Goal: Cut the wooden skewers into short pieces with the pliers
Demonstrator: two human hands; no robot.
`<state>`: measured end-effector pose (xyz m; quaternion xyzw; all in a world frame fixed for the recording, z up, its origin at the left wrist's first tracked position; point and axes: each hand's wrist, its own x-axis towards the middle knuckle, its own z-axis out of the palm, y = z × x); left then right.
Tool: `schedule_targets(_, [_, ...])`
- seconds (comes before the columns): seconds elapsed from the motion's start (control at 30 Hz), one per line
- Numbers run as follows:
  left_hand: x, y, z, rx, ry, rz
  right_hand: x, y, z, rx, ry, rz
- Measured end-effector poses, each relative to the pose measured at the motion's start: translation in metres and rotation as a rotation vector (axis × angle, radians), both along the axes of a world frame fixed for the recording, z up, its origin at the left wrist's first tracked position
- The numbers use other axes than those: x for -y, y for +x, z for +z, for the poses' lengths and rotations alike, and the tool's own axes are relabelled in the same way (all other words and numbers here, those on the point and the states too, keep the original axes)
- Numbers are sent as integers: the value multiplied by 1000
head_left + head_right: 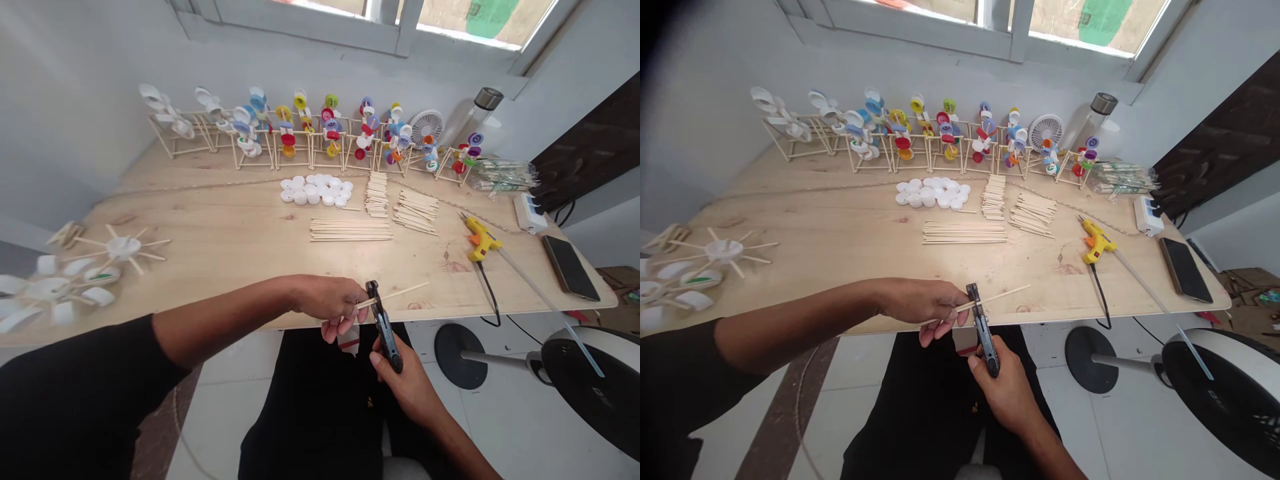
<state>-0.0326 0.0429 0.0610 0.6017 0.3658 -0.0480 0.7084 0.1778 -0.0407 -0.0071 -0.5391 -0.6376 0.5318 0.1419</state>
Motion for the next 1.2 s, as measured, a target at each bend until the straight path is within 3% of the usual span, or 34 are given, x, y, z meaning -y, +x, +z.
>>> schedule_targets(0.5, [-13,4,-14,-10,-62,-53,4,2,-14,62,3,-56])
schedule_targets(0.93, [-14,8,-13,-54,-14,-33,6,-3,-21,121,146,-97])
schedule_targets(1.07, [-8,9,-9,-95,89,-19,5,-5,-21,114,182,-104])
schedule_targets(1.2, [6,12,-10,-202,456,9,4,-5,-21,111,187,-121])
